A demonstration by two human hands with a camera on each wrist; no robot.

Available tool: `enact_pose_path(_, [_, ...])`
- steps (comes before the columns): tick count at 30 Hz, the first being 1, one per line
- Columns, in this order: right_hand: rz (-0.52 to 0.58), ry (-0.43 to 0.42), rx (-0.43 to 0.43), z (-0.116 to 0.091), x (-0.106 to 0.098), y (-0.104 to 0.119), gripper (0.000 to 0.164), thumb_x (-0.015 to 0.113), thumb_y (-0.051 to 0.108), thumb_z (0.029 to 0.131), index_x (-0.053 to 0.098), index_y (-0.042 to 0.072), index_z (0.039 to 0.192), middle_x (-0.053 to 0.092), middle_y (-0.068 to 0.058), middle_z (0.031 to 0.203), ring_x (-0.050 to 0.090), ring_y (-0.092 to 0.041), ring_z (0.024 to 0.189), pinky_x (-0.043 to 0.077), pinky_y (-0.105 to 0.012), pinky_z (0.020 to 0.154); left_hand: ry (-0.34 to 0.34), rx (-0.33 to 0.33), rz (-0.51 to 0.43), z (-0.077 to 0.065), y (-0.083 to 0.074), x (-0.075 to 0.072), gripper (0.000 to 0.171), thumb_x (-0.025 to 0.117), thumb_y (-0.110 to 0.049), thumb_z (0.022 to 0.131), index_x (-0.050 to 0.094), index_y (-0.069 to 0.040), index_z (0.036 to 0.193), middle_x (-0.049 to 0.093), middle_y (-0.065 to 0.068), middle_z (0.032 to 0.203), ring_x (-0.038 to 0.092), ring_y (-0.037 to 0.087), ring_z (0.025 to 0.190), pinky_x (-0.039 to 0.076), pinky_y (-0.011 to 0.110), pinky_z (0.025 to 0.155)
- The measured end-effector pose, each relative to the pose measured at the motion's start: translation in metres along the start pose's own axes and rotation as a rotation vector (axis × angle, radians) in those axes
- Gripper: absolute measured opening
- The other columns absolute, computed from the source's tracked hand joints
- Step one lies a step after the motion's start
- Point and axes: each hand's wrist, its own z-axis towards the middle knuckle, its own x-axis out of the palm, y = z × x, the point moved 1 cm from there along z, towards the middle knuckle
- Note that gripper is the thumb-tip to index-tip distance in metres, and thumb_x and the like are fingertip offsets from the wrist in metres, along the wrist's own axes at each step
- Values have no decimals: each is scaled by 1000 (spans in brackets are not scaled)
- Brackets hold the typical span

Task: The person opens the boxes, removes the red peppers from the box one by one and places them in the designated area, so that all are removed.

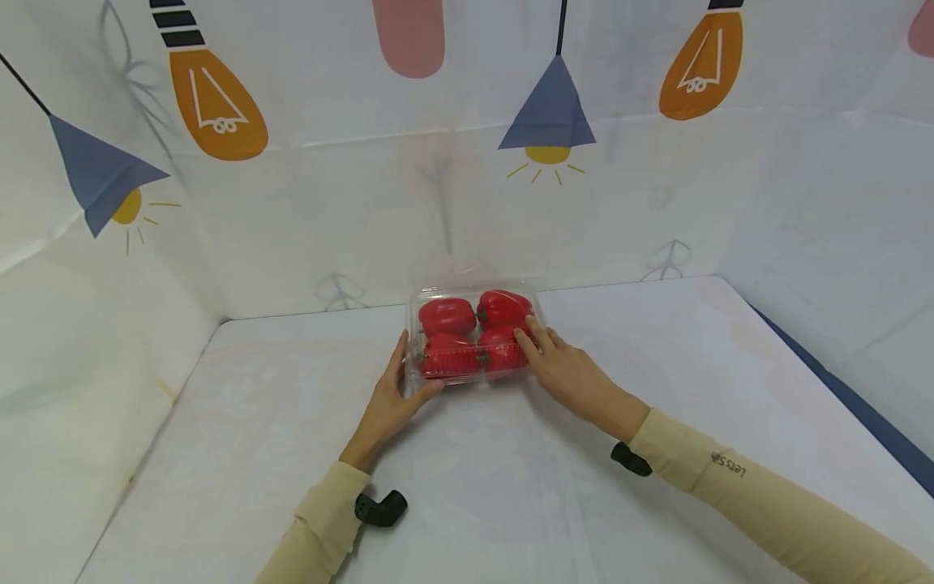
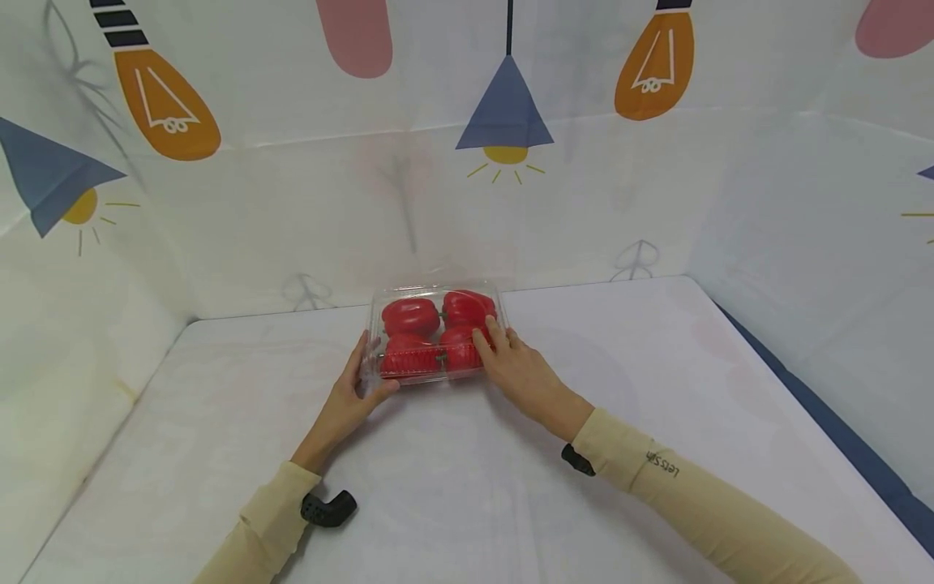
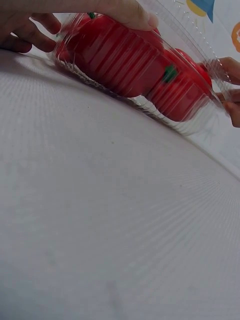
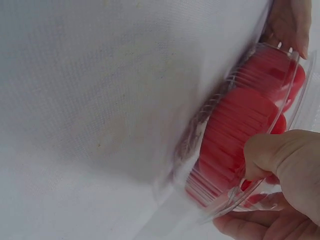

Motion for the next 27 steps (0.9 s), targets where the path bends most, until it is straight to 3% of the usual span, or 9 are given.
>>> enact_pose_path(4, [9,14,-5,0,0,0,63,71,4,82,40,-2,137,41,-27,142,58,-46,111,56,-43,71,5,-4,7,-7,-18,-4,93,68,-28,86,5,-19,153,19,12,157,28,35,141,27,52,111])
enact_pose_path(14, [34,45,1,-1,-2,-2,64,70,2,82,38,-1,138,39,-26,144,56,-47,114,56,-43,73,13,-18,-1,-8,-21,-4,93,68,-30,86,5,-21,153,18,10,157,27,34,142,27,51,112])
enact_pose_path(21, [46,-16,-33,-1,-1,-8,65,71,-1,79,39,2,136,42,-24,142,57,-42,114,56,-42,72,7,-16,-2,-7,-21,-6,92,68,-29,86,5,-21,153,19,9,157,28,34,142,27,51,112])
enact_pose_path(27, [73,-81,-53,-6,1,-15,71,76,3,76,41,5,138,44,-20,142,56,-35,118,55,-44,79,16,-30,-16,-8,-21,-5,93,69,-29,85,5,-21,153,18,9,158,27,33,142,25,49,113])
